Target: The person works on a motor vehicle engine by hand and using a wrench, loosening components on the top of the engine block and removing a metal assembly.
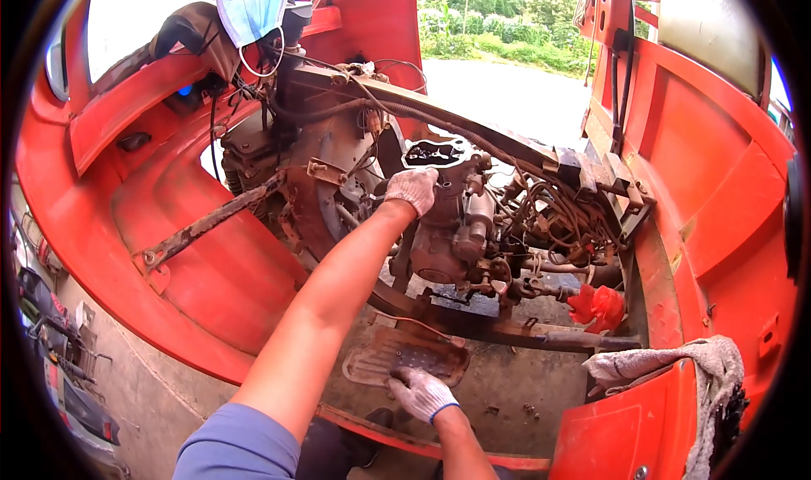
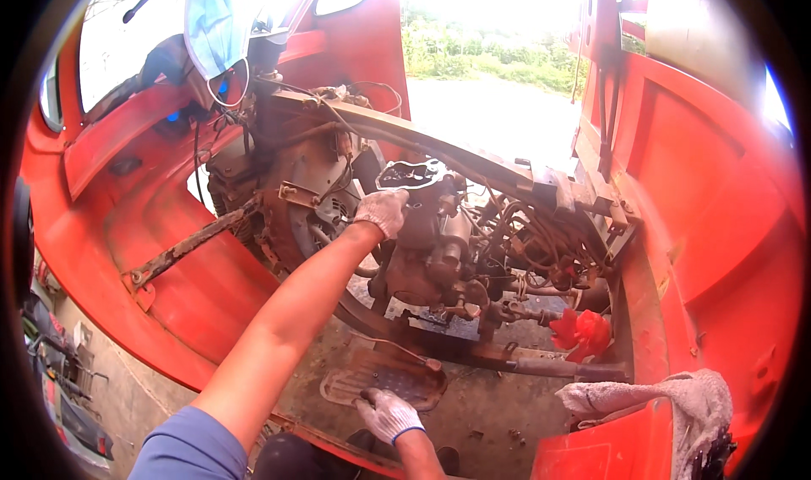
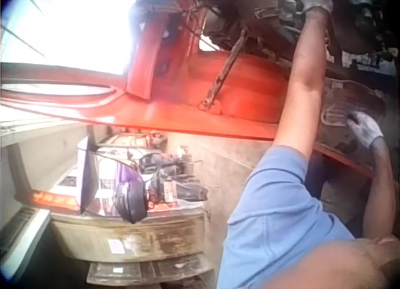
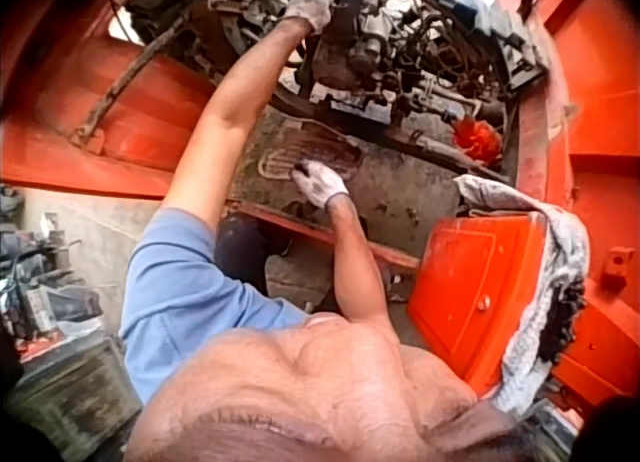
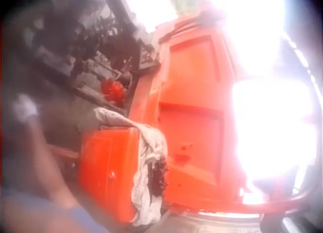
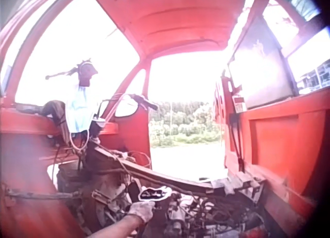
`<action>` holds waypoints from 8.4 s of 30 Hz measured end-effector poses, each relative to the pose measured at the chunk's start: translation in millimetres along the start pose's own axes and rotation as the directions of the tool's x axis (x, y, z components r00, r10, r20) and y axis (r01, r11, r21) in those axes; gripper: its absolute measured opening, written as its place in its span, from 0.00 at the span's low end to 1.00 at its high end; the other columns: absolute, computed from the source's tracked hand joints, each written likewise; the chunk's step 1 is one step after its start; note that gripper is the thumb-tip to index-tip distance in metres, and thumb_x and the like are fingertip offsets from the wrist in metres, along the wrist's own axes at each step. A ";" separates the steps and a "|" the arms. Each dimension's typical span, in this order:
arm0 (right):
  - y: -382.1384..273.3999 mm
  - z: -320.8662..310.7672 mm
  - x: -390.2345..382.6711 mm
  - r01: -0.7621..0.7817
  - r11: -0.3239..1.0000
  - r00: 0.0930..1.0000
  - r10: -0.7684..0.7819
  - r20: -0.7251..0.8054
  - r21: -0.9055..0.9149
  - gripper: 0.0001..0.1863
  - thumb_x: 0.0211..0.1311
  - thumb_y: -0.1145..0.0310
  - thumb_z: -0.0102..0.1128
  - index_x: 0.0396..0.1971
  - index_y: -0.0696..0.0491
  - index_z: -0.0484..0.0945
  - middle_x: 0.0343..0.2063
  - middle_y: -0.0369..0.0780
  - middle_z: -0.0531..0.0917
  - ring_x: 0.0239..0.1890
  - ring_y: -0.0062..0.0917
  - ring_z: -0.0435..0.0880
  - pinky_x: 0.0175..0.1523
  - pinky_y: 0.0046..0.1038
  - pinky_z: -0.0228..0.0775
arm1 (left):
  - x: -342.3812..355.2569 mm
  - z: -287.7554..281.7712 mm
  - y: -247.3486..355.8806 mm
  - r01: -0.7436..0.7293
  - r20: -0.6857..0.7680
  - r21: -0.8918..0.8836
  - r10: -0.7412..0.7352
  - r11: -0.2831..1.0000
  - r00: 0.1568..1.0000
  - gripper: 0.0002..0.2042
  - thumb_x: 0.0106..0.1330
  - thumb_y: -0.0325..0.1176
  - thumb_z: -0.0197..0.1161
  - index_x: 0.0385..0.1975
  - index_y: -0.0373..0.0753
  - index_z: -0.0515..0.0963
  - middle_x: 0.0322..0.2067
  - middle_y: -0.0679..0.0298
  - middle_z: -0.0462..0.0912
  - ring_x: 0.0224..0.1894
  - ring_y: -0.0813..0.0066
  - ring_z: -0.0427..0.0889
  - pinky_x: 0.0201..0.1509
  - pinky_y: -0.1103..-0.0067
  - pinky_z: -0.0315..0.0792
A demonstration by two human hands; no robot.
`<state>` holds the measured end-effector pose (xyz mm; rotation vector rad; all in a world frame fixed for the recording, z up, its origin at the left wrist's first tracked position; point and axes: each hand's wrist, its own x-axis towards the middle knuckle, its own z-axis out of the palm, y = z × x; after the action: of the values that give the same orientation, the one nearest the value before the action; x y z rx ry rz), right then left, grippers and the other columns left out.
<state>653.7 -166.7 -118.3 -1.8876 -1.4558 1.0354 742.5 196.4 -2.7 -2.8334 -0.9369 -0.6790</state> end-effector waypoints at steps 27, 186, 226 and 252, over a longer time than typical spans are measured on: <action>-1.7 -6.1 0.5 -0.013 1.000 1.000 0.013 -0.006 0.004 0.26 0.72 0.50 0.53 0.56 0.53 0.85 0.53 0.54 0.86 0.58 0.49 0.83 0.64 0.43 0.74 | -3.9 -0.8 6.2 0.084 -0.067 0.048 -0.081 0.995 0.994 0.13 0.68 0.41 0.61 0.44 0.40 0.80 0.42 0.50 0.89 0.47 0.46 0.88 0.52 0.55 0.80; -56.6 -64.7 89.1 0.167 0.980 0.866 -0.094 -0.491 0.107 0.20 0.63 0.72 0.63 0.54 0.62 0.78 0.43 0.56 0.84 0.49 0.53 0.84 0.55 0.42 0.78 | -183.4 -24.1 28.3 0.396 0.611 -0.785 -0.486 -0.477 0.625 0.16 0.78 0.45 0.61 0.54 0.40 0.74 0.32 0.61 0.82 0.24 0.71 0.82 0.25 0.74 0.78; -108.5 -63.1 308.1 0.484 0.714 0.864 -0.299 -0.405 0.505 0.28 0.67 0.80 0.50 0.68 0.63 0.70 0.67 0.59 0.72 0.71 0.55 0.69 0.76 0.45 0.62 | 47.9 -67.2 -64.3 0.064 0.298 -0.176 -0.009 0.982 0.955 0.11 0.68 0.36 0.64 0.44 0.40 0.87 0.39 0.50 0.88 0.45 0.47 0.86 0.51 0.57 0.78; -154.0 -83.0 296.7 -0.003 -0.625 0.996 0.070 0.060 0.781 0.18 0.82 0.51 0.51 0.55 0.48 0.78 0.37 0.30 0.79 0.38 0.16 0.75 0.43 0.21 0.69 | 56.9 -71.8 -61.5 0.007 0.387 -0.003 -0.005 1.000 0.922 0.16 0.67 0.47 0.66 0.41 0.39 0.88 0.40 0.54 0.90 0.45 0.51 0.88 0.48 0.58 0.80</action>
<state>674.1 163.9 -23.6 -0.2001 0.3217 1.4269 719.5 262.3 82.9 -3.0290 -0.9899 -0.1138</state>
